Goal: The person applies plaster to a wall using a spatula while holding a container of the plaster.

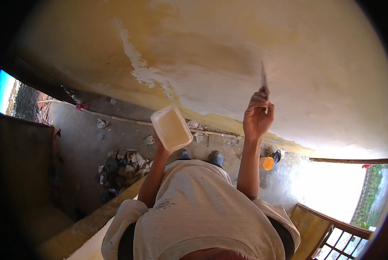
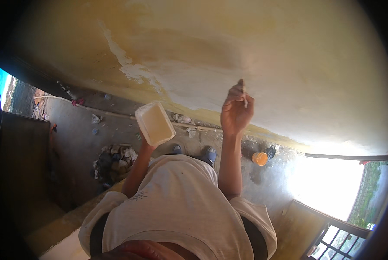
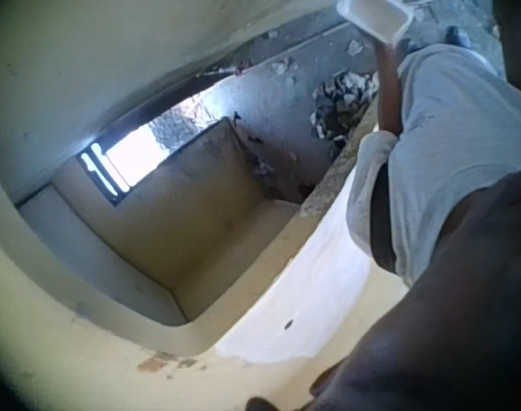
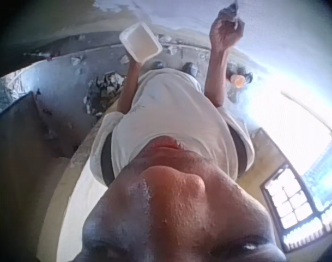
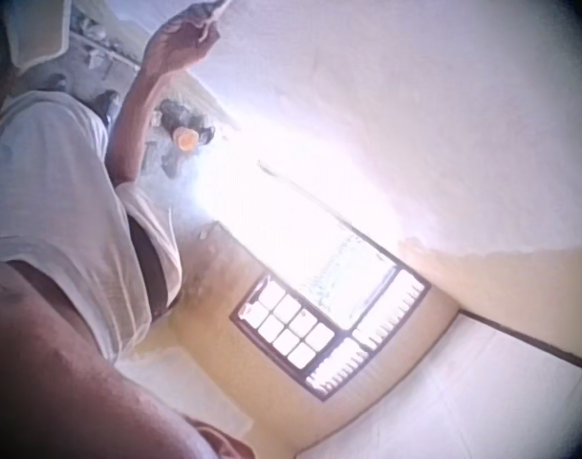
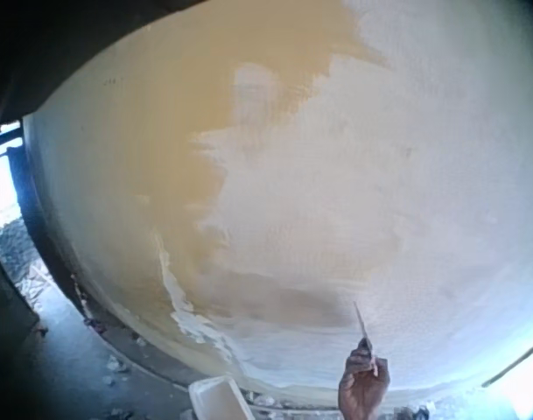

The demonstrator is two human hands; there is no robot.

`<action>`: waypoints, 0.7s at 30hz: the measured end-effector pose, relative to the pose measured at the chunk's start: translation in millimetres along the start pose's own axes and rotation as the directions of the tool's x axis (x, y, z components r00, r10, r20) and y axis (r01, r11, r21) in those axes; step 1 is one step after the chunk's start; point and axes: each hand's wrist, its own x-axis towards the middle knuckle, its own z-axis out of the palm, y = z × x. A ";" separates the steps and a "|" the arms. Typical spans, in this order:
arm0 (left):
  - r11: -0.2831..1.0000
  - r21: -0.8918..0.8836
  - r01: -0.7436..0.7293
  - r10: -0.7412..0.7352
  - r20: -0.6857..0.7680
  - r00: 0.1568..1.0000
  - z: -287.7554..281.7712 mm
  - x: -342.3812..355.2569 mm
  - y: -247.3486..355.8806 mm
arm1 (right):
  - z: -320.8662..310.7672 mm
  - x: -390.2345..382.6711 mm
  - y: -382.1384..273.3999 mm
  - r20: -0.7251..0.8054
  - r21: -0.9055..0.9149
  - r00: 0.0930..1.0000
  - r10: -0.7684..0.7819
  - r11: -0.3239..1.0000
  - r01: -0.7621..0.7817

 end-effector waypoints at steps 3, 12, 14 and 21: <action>0.991 0.096 -0.091 0.092 -0.008 0.996 -6.4 -18.0 9.6 | -52.1 11.6 59.7 -0.156 -0.176 0.968 0.194 0.959 -0.221; 0.838 0.428 -0.338 0.397 -0.053 0.916 15.9 -72.5 46.7 | -155.6 71.4 210.1 -0.275 -0.055 0.811 0.516 0.834 -0.549; 0.628 0.630 -0.456 0.481 0.146 0.864 25.6 -75.5 50.3 | -138.7 88.0 206.1 -0.220 0.005 0.872 0.437 0.895 -0.447; 0.958 0.173 -0.230 0.238 -0.029 0.971 4.3 -43.8 43.4 | 14.6 84.9 116.3 0.241 0.399 0.928 0.285 0.843 -0.362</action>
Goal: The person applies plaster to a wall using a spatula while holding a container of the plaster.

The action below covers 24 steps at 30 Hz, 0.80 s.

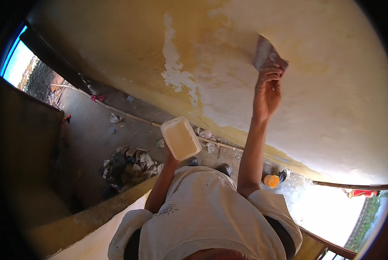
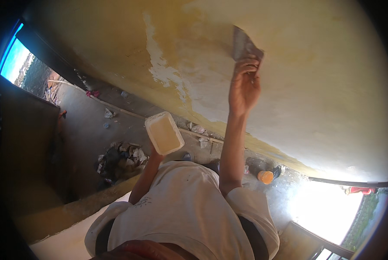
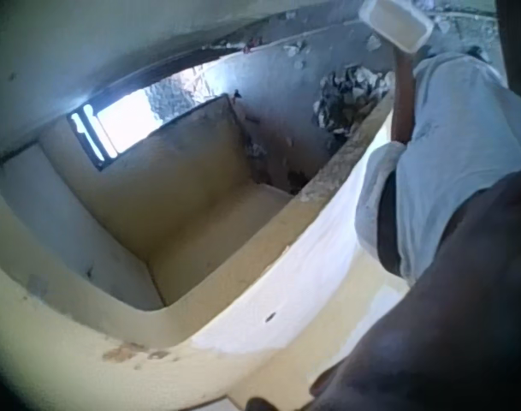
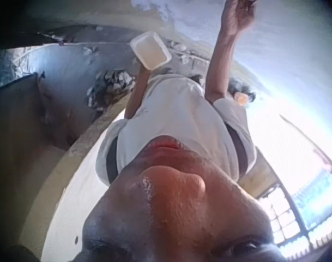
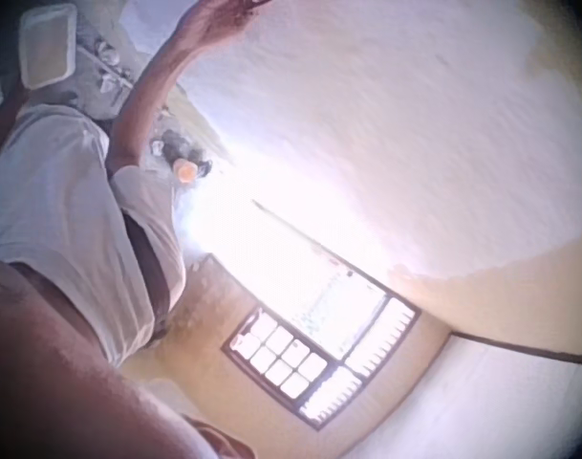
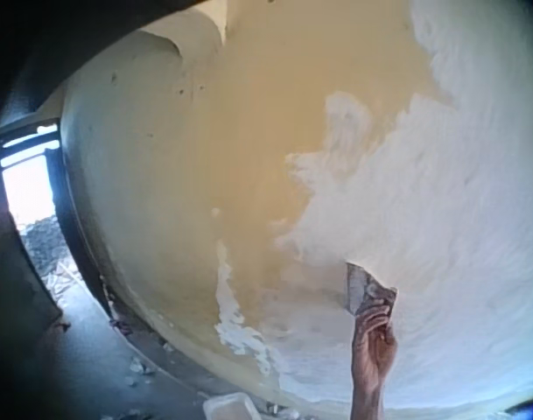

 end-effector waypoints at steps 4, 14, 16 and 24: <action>0.971 -0.140 0.194 -0.165 0.196 0.967 41.8 13.9 1.8 | 62.3 -33.9 -1.2 0.109 -0.058 0.988 -0.112 0.991 0.119; 0.989 0.012 0.149 -0.149 0.001 0.989 50.0 25.1 7.0 | -114.4 -52.1 -0.2 -0.485 -0.434 0.870 -0.084 0.887 -0.156; 0.991 -0.039 0.132 -0.133 -0.027 0.991 19.0 33.4 -2.3 | -162.8 -45.4 2.3 -0.563 -0.417 0.826 -0.015 0.869 -0.268; 0.992 -0.080 0.100 -0.105 -0.056 0.993 -13.3 28.2 0.4 | -153.6 -8.2 -29.0 -0.420 -0.378 0.904 -0.085 0.922 -0.088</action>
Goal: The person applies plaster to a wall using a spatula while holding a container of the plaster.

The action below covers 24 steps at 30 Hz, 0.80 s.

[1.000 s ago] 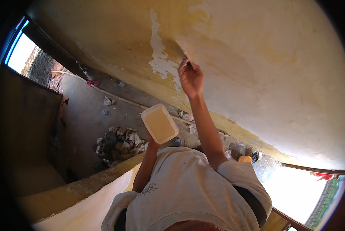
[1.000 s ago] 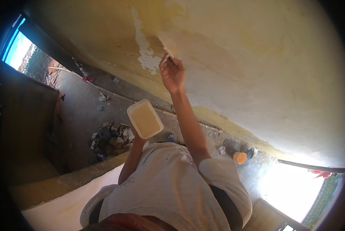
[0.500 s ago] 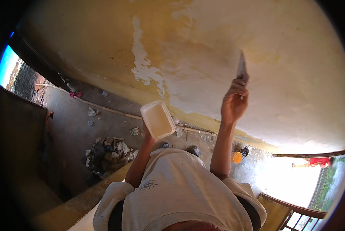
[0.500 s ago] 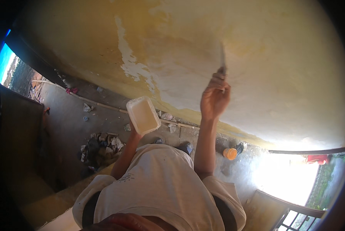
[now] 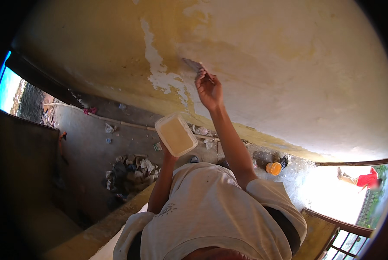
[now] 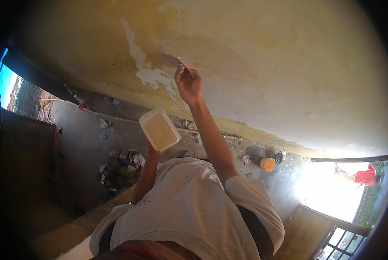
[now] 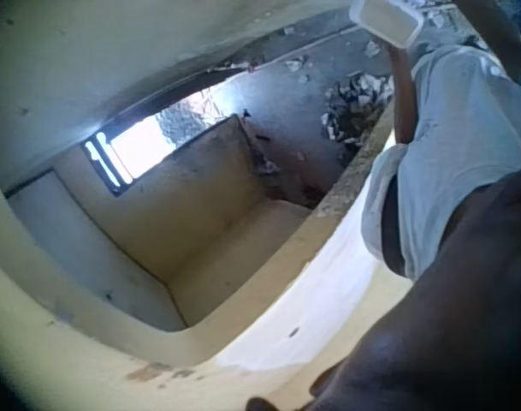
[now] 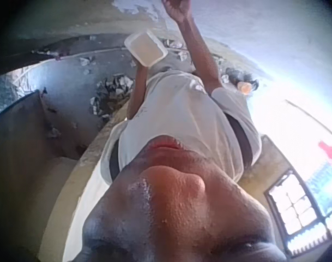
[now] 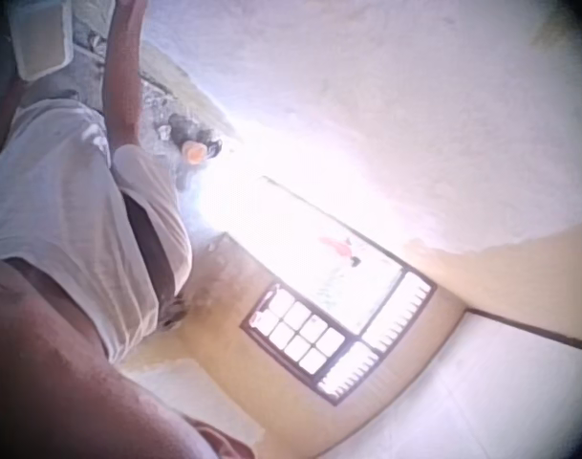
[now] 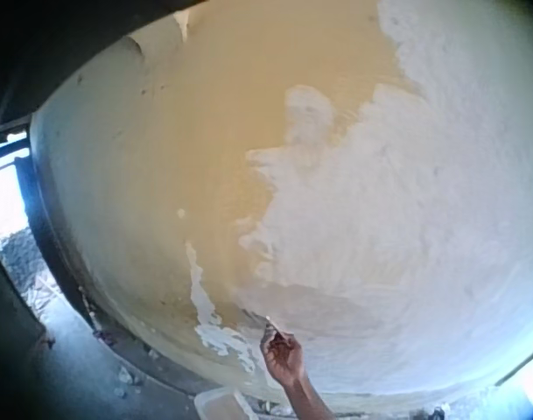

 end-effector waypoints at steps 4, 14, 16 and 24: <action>0.997 -0.009 0.082 -0.081 0.058 0.995 31.8 6.0 -2.0 | 88.4 -61.6 -53.7 0.214 0.251 0.967 -0.141 0.964 0.085; 0.976 0.042 0.214 -0.218 0.251 0.943 92.3 3.4 -3.8 | 133.0 -139.1 -71.9 0.399 0.065 0.862 -0.313 0.947 0.314; 0.980 0.031 0.195 -0.197 0.203 0.959 79.4 4.6 -1.0 | 95.2 -115.0 -45.1 0.251 -0.016 0.939 -0.237 0.968 0.249; 0.775 0.489 -0.401 0.276 0.309 0.910 -0.4 -22.4 6.0 | -20.3 6.2 45.8 -0.145 -0.226 0.982 0.119 0.963 -0.150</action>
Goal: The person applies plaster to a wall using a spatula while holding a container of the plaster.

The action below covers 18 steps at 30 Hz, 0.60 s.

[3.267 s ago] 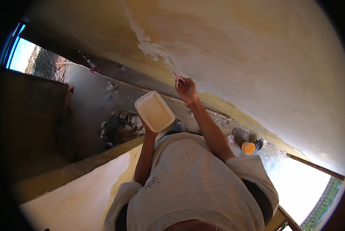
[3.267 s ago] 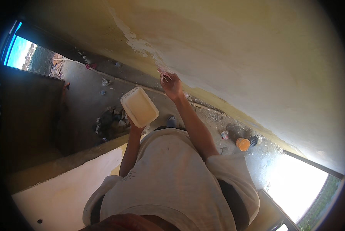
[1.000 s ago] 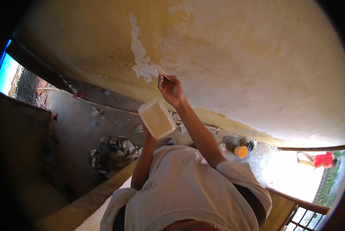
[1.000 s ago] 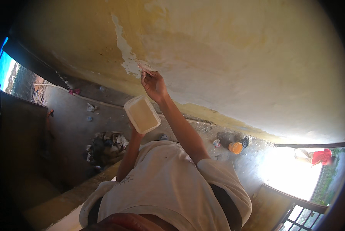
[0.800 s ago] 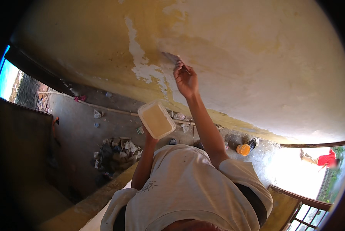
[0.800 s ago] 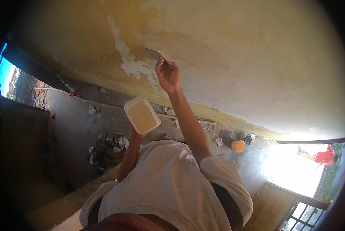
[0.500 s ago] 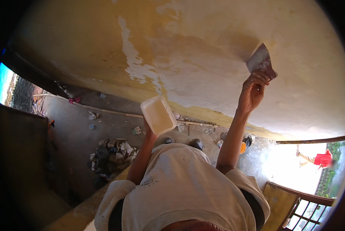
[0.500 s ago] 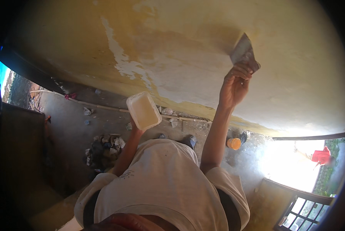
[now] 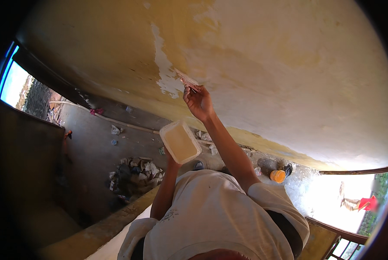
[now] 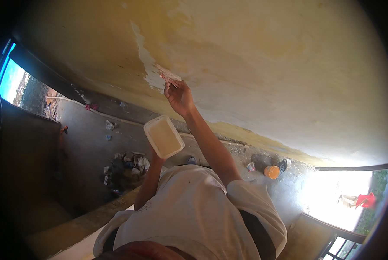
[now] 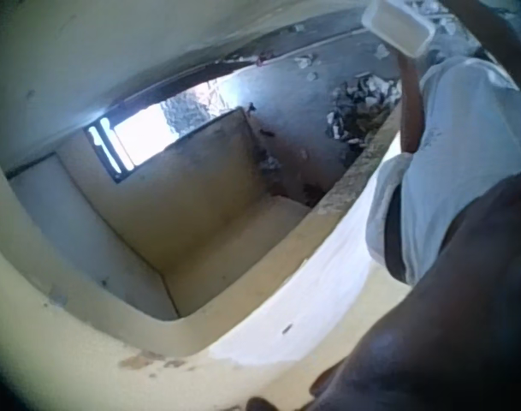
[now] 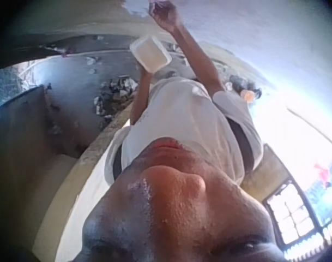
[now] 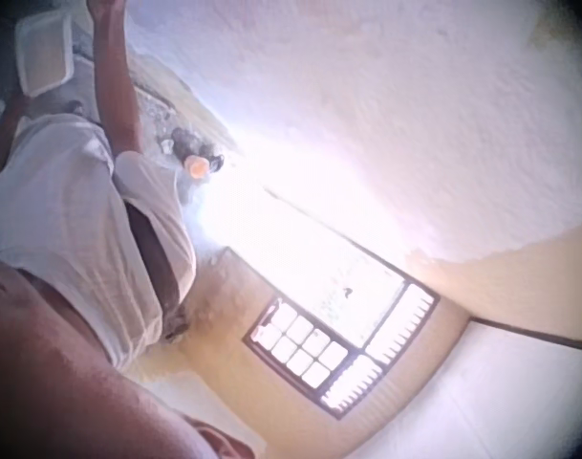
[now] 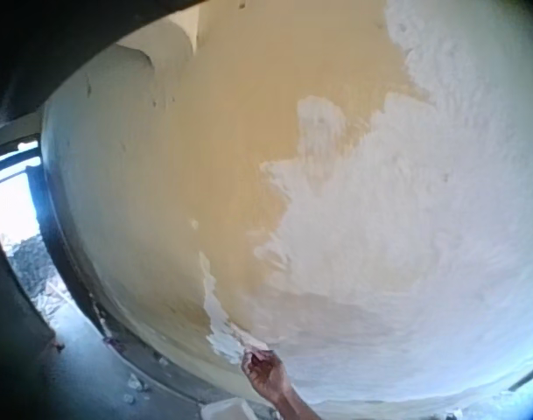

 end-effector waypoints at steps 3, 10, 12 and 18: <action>0.767 -0.585 0.266 -0.412 -0.130 0.902 -13.6 -6.7 -1.4 | 16.9 13.2 -9.6 0.042 0.047 0.999 -0.029 0.999 0.027; 0.777 -0.572 0.264 -0.403 -0.130 0.906 -17.3 -9.6 1.2 | 122.5 -92.9 -113.5 0.312 0.518 0.887 -0.340 0.844 0.142; 0.770 -0.573 0.281 -0.406 -0.100 0.908 -11.8 -4.5 -3.0 | 151.4 -132.4 -129.3 0.377 0.542 0.849 -0.370 0.832 0.122; 0.762 -0.567 0.312 -0.384 -0.007 0.923 7.0 10.3 -5.3 | 150.2 -174.0 -125.3 0.531 0.311 0.688 -0.495 0.869 0.385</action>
